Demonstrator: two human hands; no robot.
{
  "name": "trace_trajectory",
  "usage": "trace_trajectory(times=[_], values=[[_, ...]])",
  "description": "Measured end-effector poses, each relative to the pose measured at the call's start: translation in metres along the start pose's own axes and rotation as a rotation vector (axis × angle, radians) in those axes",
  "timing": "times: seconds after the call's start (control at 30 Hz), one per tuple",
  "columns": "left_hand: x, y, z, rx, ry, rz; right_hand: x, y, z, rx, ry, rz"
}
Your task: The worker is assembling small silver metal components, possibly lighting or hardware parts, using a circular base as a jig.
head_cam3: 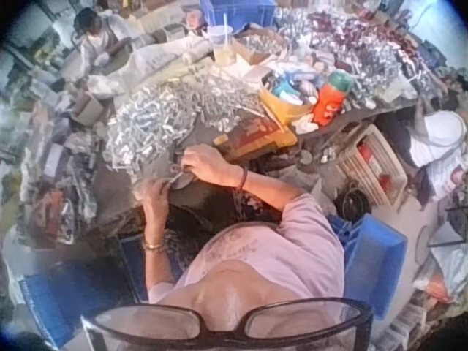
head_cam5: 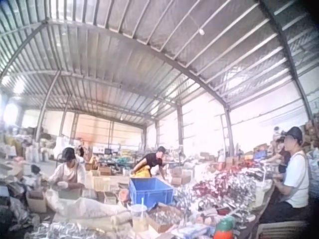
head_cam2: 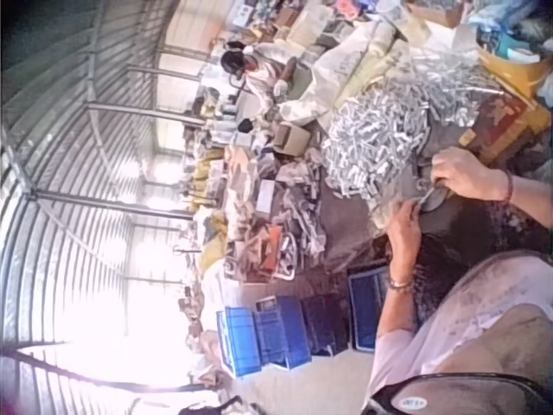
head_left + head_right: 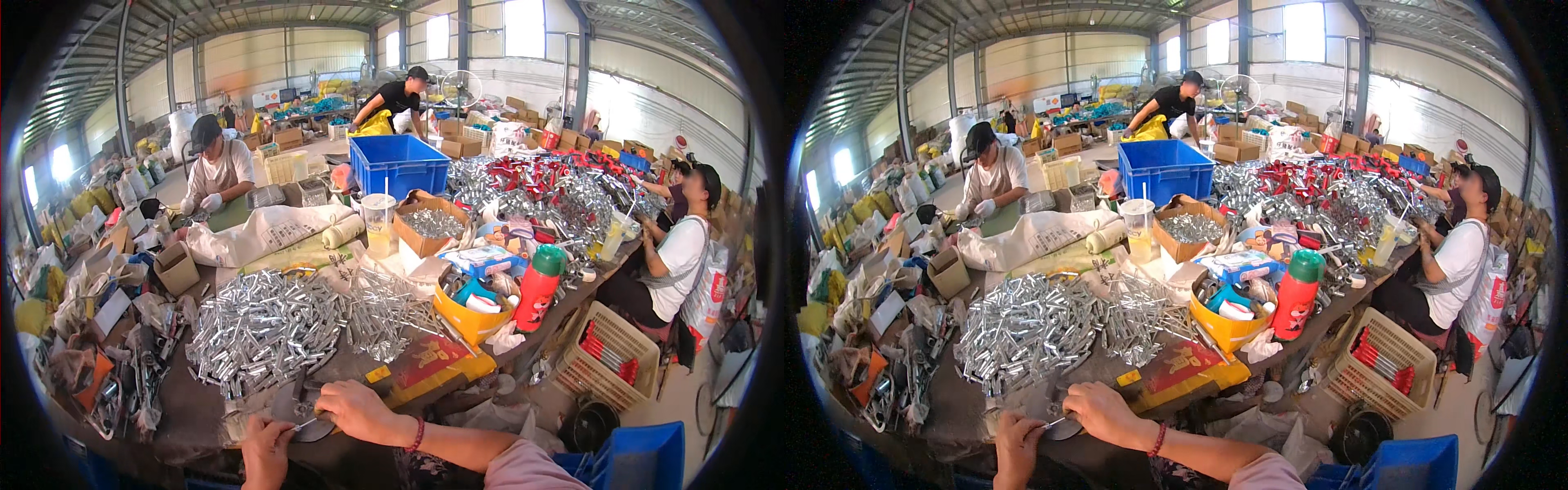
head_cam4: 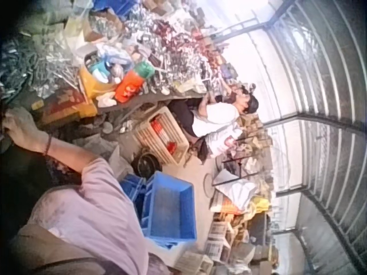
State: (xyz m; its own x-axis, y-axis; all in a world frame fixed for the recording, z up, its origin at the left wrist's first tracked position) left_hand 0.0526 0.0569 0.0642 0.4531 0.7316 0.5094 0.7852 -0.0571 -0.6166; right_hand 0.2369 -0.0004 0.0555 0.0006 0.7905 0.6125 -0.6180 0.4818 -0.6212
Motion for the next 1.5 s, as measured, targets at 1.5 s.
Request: trace_trajectory(times=[1.5], values=[[0.0, 0.006, 0.015, -0.105, 0.098, 0.001, -0.03, -0.039, 0.048, -0.203, 0.034, 0.024]])
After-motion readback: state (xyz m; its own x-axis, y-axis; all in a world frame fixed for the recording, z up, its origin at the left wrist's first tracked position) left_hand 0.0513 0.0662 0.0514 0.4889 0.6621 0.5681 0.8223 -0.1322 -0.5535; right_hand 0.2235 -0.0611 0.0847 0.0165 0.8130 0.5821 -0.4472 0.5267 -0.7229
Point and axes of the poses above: each hand's wrist, its own x-axis towards the middle knuckle, its own y-axis out of the palm, z = x × y, the point moved 10 cm from there along x, towards the middle knuckle, and after that the axes turned 4 degrees about -z, right-handed, at the moved point
